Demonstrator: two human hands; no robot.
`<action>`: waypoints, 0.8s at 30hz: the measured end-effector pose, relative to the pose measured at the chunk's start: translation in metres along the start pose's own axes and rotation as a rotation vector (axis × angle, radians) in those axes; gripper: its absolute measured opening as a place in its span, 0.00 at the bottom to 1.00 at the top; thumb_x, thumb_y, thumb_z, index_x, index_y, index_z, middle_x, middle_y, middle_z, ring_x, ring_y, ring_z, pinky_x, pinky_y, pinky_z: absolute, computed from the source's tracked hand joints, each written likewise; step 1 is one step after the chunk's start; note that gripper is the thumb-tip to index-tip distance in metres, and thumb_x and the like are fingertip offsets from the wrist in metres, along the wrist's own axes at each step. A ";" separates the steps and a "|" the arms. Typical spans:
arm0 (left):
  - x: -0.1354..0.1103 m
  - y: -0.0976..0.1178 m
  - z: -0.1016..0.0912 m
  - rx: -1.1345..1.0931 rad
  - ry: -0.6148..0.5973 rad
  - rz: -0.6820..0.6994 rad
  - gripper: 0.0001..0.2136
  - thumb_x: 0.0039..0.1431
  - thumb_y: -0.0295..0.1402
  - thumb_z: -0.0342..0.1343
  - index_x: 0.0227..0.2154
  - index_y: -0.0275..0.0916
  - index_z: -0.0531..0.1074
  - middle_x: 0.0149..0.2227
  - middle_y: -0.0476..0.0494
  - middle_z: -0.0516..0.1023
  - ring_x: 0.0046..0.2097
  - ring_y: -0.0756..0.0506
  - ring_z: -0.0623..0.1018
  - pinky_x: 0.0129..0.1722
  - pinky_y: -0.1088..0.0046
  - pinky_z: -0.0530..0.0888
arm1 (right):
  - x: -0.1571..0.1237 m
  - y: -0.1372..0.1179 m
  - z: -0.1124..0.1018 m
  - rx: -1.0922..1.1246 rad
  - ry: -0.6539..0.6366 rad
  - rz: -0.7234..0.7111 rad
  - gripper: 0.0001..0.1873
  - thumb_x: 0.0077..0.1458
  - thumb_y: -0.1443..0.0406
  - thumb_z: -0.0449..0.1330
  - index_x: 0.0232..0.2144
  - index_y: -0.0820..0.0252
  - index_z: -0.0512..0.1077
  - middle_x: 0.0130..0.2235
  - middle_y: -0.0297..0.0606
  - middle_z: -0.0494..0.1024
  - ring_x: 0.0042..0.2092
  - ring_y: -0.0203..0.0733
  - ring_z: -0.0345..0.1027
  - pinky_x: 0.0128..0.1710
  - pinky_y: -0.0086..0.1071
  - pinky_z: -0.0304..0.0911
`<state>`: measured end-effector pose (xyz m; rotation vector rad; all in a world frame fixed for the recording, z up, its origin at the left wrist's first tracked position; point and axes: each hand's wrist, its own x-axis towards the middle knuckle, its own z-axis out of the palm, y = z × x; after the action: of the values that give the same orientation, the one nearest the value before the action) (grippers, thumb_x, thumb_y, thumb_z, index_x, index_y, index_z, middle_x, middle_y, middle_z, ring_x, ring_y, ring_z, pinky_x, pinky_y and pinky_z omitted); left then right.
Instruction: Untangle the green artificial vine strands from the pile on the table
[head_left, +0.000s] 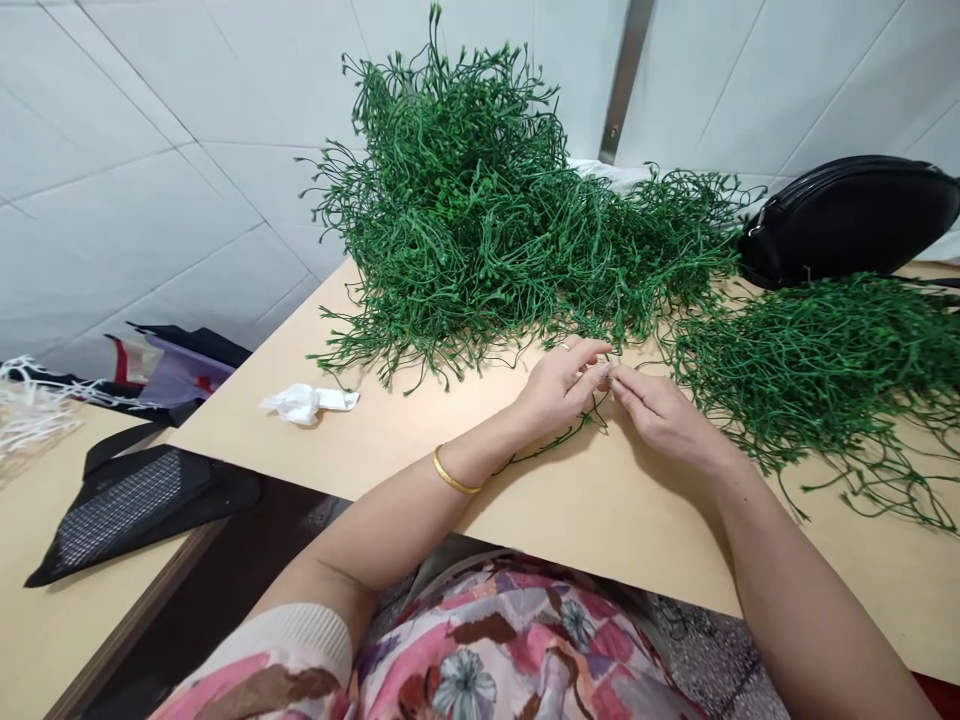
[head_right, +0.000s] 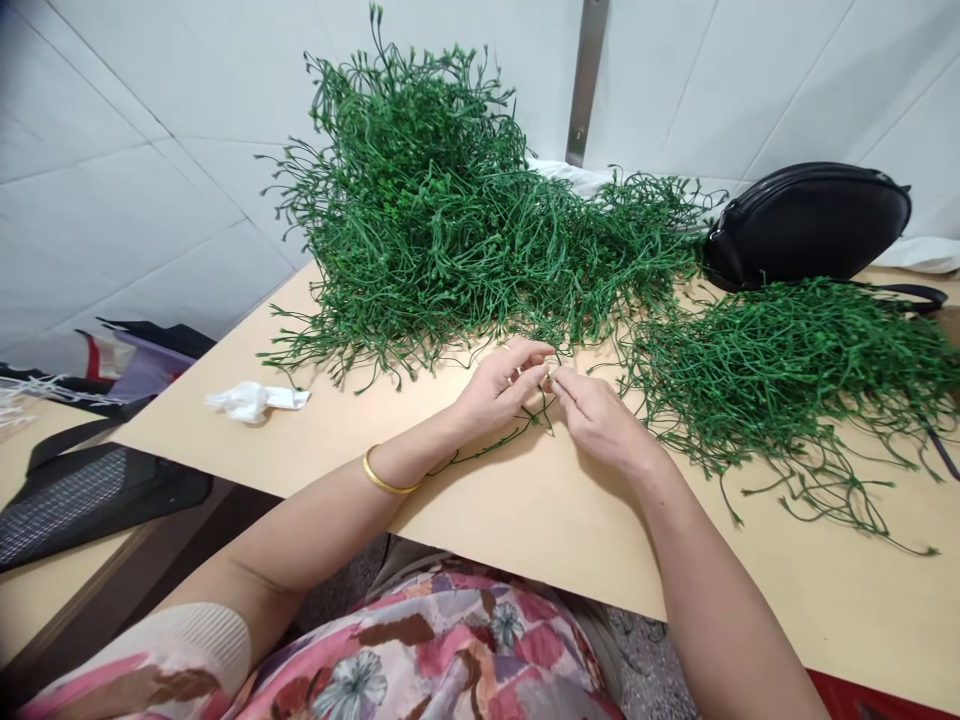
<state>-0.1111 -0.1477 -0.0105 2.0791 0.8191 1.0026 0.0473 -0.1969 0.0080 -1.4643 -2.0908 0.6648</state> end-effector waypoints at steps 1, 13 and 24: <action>0.000 0.001 0.000 0.024 -0.027 0.013 0.11 0.60 0.35 0.45 0.36 0.38 0.70 0.31 0.45 0.70 0.37 0.49 0.68 0.40 0.74 0.63 | 0.000 0.000 0.000 0.007 0.004 -0.013 0.10 0.59 0.64 0.45 0.27 0.58 0.62 0.23 0.32 0.65 0.25 0.35 0.55 0.28 0.30 0.50; -0.002 0.019 0.000 -0.097 0.051 -0.048 0.13 0.59 0.32 0.46 0.20 0.37 0.65 0.21 0.50 0.63 0.26 0.52 0.61 0.30 0.75 0.59 | 0.007 -0.011 0.015 0.393 0.266 0.130 0.16 0.58 0.56 0.47 0.22 0.57 0.58 0.21 0.31 0.58 0.23 0.34 0.50 0.23 0.30 0.48; 0.003 0.004 0.006 -0.496 0.046 -0.335 0.12 0.56 0.34 0.50 0.20 0.35 0.63 0.18 0.53 0.59 0.22 0.56 0.58 0.24 0.78 0.57 | 0.007 -0.004 0.011 0.085 0.262 -0.007 0.16 0.61 0.56 0.42 0.32 0.56 0.64 0.28 0.35 0.67 0.31 0.39 0.60 0.34 0.32 0.53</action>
<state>-0.1040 -0.1496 -0.0093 1.4504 0.8098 0.9527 0.0355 -0.1925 0.0033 -1.4142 -1.8451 0.5212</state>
